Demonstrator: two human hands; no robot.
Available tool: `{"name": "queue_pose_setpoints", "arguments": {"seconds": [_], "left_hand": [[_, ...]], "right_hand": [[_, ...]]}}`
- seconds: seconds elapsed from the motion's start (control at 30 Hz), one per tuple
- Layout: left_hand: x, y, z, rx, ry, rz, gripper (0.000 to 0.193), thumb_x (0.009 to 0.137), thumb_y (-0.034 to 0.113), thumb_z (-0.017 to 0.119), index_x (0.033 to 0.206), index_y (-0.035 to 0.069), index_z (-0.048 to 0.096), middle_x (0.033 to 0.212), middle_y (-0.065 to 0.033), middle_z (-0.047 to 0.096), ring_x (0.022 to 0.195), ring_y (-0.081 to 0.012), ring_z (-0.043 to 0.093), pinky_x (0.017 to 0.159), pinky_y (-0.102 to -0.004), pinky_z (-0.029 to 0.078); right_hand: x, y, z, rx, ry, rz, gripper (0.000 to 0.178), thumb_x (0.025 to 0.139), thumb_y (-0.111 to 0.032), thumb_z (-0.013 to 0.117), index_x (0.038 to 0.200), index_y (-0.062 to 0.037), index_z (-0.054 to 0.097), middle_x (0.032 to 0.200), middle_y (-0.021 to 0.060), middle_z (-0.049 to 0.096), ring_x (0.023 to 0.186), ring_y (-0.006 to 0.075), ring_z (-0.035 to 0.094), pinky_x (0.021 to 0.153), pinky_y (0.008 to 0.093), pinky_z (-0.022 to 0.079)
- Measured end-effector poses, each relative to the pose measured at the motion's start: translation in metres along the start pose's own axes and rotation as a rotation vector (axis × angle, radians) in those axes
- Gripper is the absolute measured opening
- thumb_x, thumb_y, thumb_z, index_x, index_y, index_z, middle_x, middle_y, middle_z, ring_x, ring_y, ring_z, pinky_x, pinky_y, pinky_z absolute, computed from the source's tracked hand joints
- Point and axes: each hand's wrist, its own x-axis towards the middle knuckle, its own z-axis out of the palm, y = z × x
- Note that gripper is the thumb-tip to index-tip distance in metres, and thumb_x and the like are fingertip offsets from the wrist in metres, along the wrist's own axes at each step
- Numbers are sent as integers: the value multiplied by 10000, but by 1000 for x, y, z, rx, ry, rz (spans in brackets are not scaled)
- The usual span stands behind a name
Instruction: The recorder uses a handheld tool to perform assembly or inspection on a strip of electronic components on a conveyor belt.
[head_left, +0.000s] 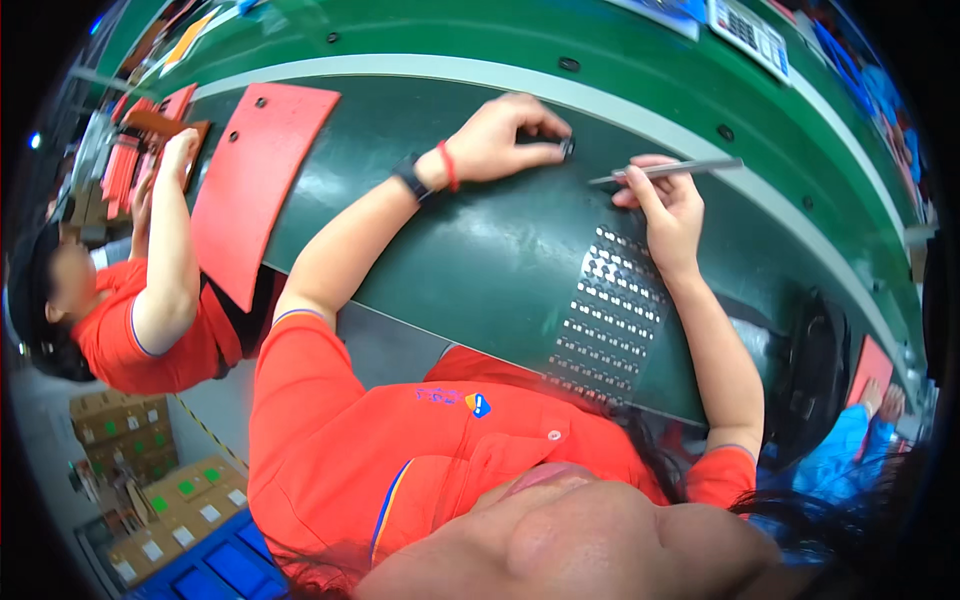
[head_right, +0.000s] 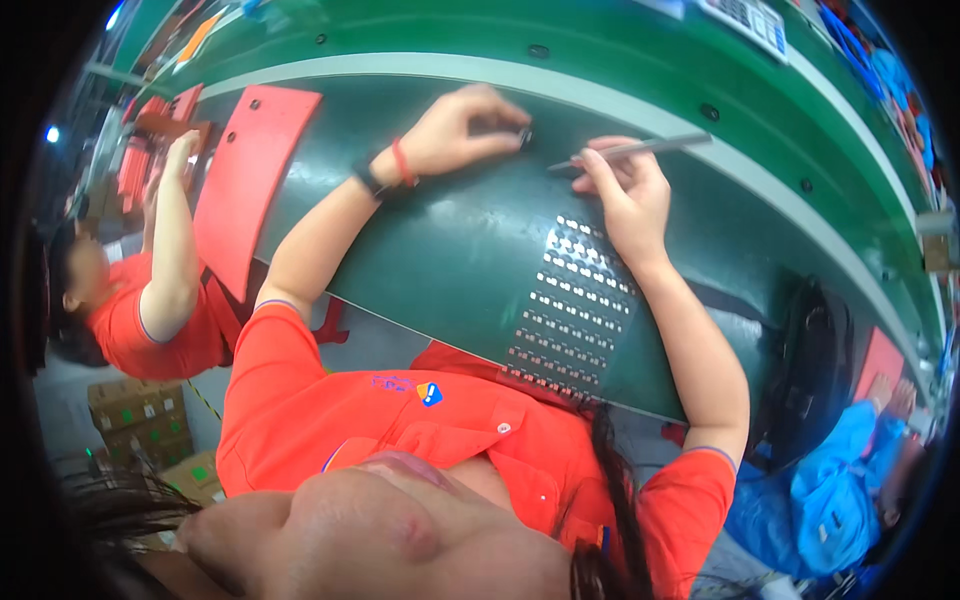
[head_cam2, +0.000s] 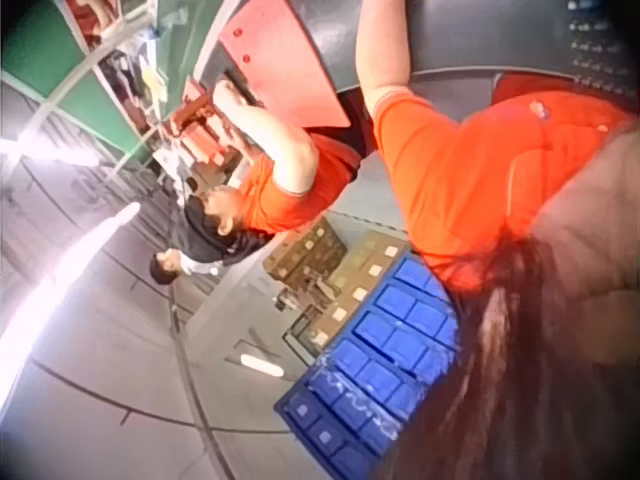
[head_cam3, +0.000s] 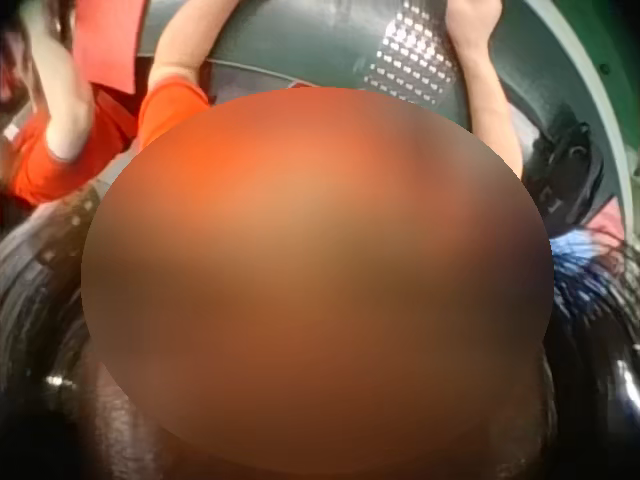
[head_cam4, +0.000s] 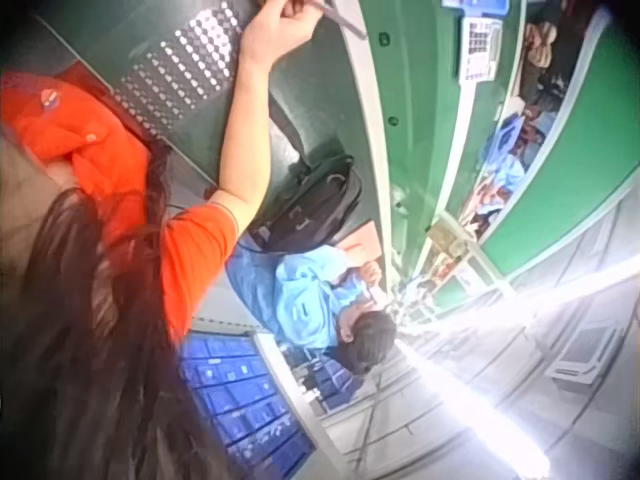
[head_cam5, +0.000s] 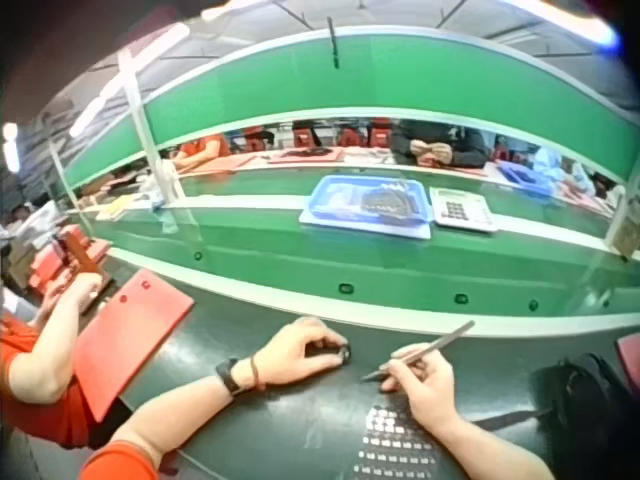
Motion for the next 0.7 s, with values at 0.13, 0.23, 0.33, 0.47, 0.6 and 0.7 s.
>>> {"name": "queue_pose_setpoints", "arguments": {"seconds": [0.13,0.23,0.33,0.47,0.6,0.7], "left_hand": [[52,-52,-3,268,390,-137,264,748,273,704,958,112,699,893,-85,641,903,-244,574,813,-373,448],[64,-76,1,494,451,-223,284,759,296,681,996,140,691,969,-85,637,971,-255,560,856,-406,415],[74,-79,9,653,467,-234,325,772,318,662,1056,159,674,1044,-79,630,1025,-256,542,887,-435,382],[86,-67,26,648,376,-23,353,774,318,656,1094,171,659,1060,-60,631,1050,-247,532,911,-445,325],[97,-70,38,649,296,-99,295,793,282,641,1068,183,682,997,-41,637,1021,-235,538,902,-442,294],[96,-71,38,655,264,-191,244,798,262,641,1022,192,705,973,-38,636,999,-228,540,887,-436,291]], "right_hand": [[-3,-3,-9,-72,7,10,184,904,-69,595,1050,29,543,899,132,653,679,131,623,641,224,498],[-6,-1,-6,-80,-63,-19,180,906,-71,595,1052,18,541,901,124,654,681,121,619,633,213,493],[-8,2,-8,-159,-79,-28,189,909,-81,595,1063,14,541,906,113,654,682,116,615,633,210,493],[-9,-2,-8,-177,-70,-14,191,911,-81,591,1069,14,542,908,109,650,679,114,610,631,210,491],[-10,-3,-9,-188,-84,-31,184,915,-82,586,1067,13,544,889,103,650,670,111,608,621,204,484],[-10,-5,-7,-193,-91,-34,181,915,-82,586,1063,13,547,879,100,650,664,107,607,615,201,480]]}}
